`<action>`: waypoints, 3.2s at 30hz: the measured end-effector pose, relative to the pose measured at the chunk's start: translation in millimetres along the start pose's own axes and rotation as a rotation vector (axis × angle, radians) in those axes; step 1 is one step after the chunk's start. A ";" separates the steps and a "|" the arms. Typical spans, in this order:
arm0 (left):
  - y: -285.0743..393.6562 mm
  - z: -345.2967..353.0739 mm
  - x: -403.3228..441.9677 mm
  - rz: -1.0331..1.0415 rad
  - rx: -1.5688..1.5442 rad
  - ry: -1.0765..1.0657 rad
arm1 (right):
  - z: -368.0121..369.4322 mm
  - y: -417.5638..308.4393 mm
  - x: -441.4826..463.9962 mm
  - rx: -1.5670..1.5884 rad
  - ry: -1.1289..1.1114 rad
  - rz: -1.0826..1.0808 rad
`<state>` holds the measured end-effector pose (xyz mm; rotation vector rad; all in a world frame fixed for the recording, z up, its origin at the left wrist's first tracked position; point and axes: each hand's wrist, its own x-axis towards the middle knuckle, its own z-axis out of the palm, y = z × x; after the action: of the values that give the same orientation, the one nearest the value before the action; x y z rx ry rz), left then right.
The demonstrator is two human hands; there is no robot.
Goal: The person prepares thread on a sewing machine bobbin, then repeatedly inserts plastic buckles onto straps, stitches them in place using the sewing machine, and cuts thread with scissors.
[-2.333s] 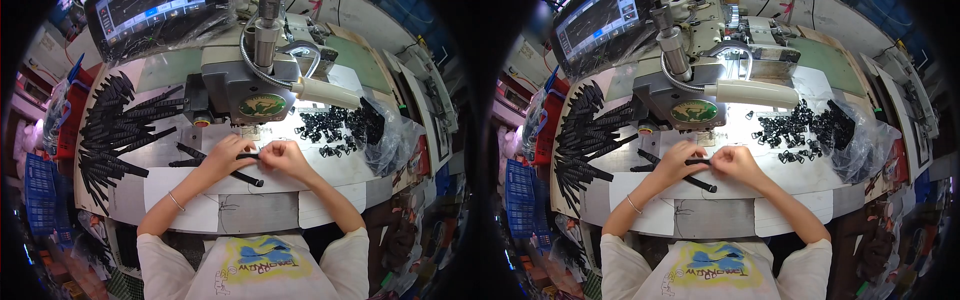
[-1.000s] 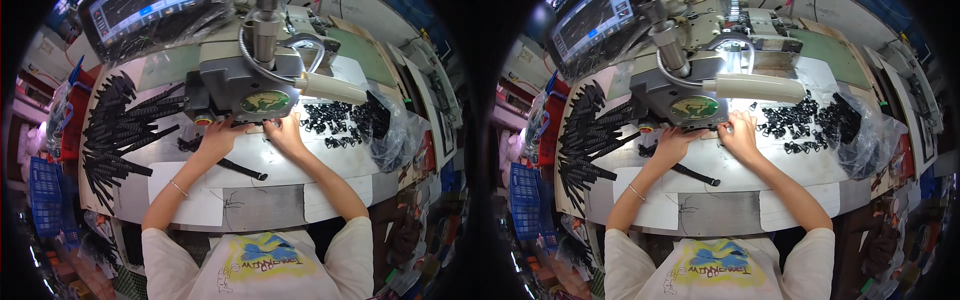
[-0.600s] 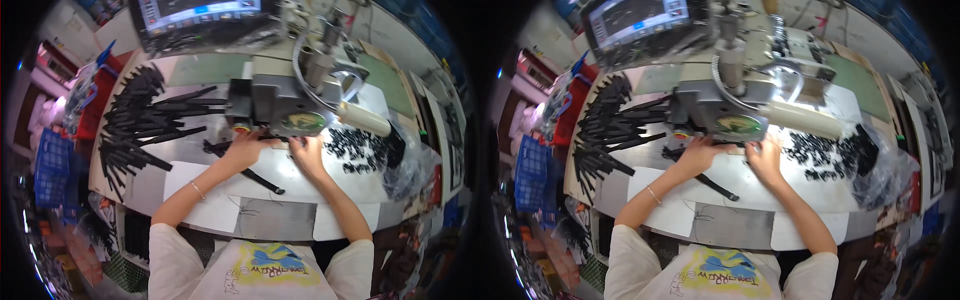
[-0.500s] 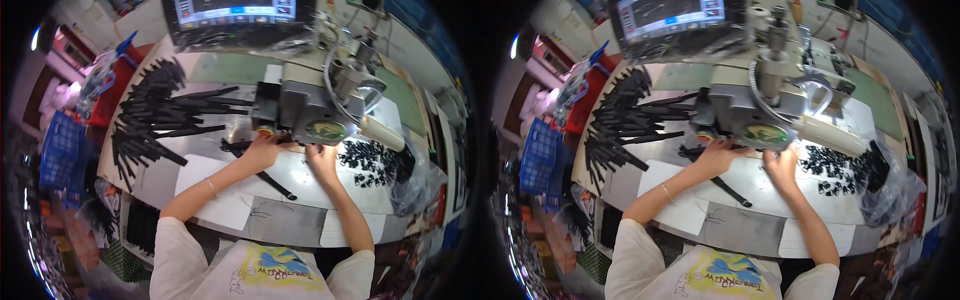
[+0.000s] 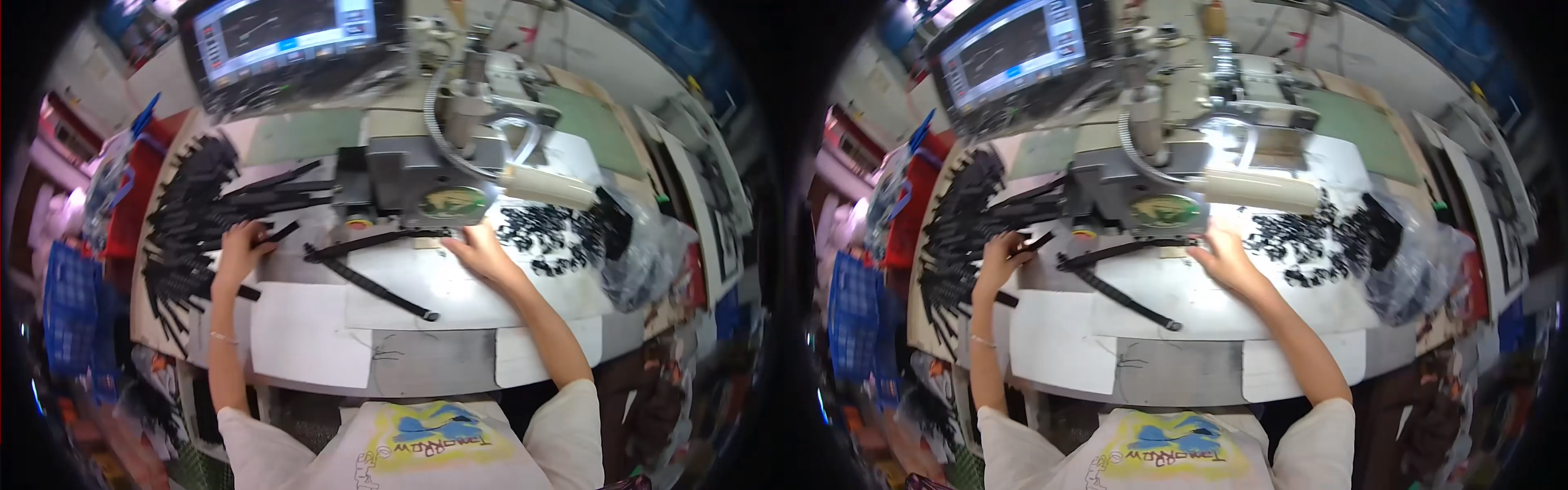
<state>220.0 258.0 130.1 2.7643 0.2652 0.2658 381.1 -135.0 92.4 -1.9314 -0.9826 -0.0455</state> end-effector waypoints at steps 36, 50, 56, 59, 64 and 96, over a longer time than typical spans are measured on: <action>217.5 80.6 -7.5 0.438 -0.412 -0.015 | -64.8 -32.9 0.1 0.479 -0.295 0.511; 229.5 70.6 -62.5 0.573 -0.374 -0.129 | -26.8 -83.4 -70.1 0.983 -0.486 0.860; 226.9 67.6 -76.4 0.547 -0.407 -0.195 | -20.7 -87.9 -77.9 1.066 -0.434 0.894; 228.3 57.9 -73.1 0.582 -0.359 -0.209 | -25.5 -96.1 -76.2 0.955 -0.492 0.770; 220.6 56.1 -45.9 0.670 -0.407 -0.328 | -24.8 -92.4 -83.2 0.868 -0.486 0.729; 221.5 90.1 -7.2 0.231 -0.685 -0.125 | 10.7 -68.4 -67.8 0.121 0.111 0.175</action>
<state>265.6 23.2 125.5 2.1139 -0.1578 0.1923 287.1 -152.1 108.4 -1.8753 -0.7247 0.0073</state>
